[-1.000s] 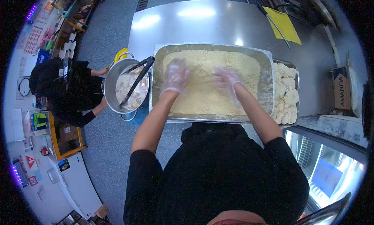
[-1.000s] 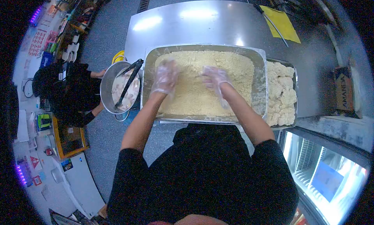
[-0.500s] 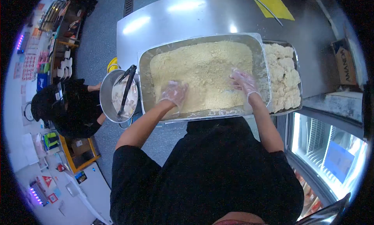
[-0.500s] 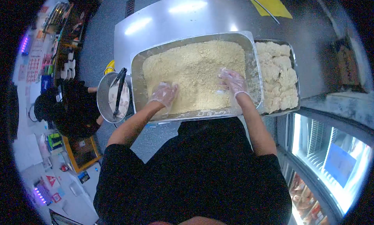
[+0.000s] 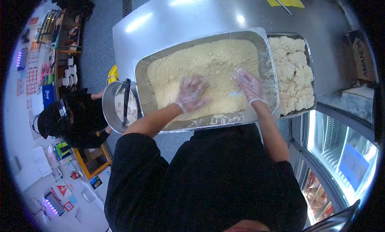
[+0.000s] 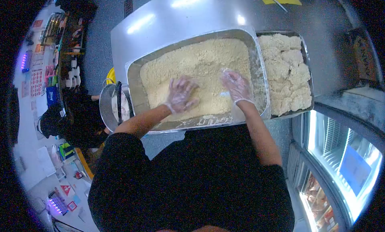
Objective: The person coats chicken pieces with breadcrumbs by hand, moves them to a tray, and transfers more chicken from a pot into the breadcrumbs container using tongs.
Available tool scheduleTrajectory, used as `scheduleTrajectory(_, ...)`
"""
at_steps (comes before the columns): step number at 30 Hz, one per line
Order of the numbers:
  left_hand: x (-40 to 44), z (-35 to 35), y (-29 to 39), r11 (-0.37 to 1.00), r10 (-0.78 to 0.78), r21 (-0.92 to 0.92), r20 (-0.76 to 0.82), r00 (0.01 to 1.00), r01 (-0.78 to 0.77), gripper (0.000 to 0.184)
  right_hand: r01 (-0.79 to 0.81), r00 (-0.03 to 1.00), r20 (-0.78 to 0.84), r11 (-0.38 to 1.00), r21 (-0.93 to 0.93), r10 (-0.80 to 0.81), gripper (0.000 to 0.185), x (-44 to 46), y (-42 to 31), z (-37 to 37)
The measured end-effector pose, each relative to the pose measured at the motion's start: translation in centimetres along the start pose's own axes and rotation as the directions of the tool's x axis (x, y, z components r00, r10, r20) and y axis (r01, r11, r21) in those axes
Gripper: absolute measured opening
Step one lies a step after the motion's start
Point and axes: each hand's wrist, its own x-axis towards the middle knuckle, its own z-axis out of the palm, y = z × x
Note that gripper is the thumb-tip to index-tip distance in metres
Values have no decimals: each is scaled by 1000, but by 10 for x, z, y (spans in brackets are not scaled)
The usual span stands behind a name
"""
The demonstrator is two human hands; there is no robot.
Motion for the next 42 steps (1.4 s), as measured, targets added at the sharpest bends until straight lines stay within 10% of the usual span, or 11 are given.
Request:
scheduleTrajectory(7, -1, 11, -1, 998, 54, -11, -74, 996, -55, 71, 102, 994, 55, 992, -79, -98, 31, -12, -16, 7)
scheduleTrajectory(12, -18, 10, -29, 938, -337, -202, -339, 878, 282, 71, 79, 994, 87, 994, -70, -73, 33, -11, -11, 8)
scheduleTrajectory(15, -23, 14, -36, 940, -340, -7, -111, 934, 342, 71, 73, 991, 114, 994, -78, -64, 34, -9, -4, 10)
scheduleTrajectory(23, -19, 0, -53, 884, -456, -218, -209, 865, 413, 65, 72, 992, 114, 992, -102, -60, 34, -10, -5, 10)
scheduleTrajectory(25, -15, -35, -81, 584, -549, -464, 380, 745, 666, 64, 123, 986, 119, 992, -35, -118, 33, -11, -1, 9)
scheduleTrajectory(29, -31, -32, -102, 572, -569, -347, 485, 664, 743, 59, 80, 989, 117, 995, 61, -87, 33, -15, -9, 16)
scheduleTrajectory(31, -27, -44, -80, 280, -518, -429, 685, 512, 859, 60, 72, 988, 131, 993, 88, -83, 33, -14, -10, 17)
scheduleTrajectory(34, -36, -39, -66, 229, -260, -583, 735, 626, 779, 58, 95, 980, 179, 995, -41, -86, 31, -11, -7, 13)
scheduleTrajectory(37, -40, -35, -65, 509, -147, -620, 620, 770, 597, 62, 68, 981, 181, 997, -22, -63, 30, -14, -8, 11)
scheduleTrajectory(40, -32, -85, -34, 739, -274, -274, 712, 646, 615, 38, 58, 981, 189, 997, -47, -48, 31, -9, -4, 11)
scheduleTrajectory(42, -36, -59, -65, 749, -218, -355, 666, 714, 560, 38, 91, 978, 192, 995, -50, -79, 31, -9, -2, 11)
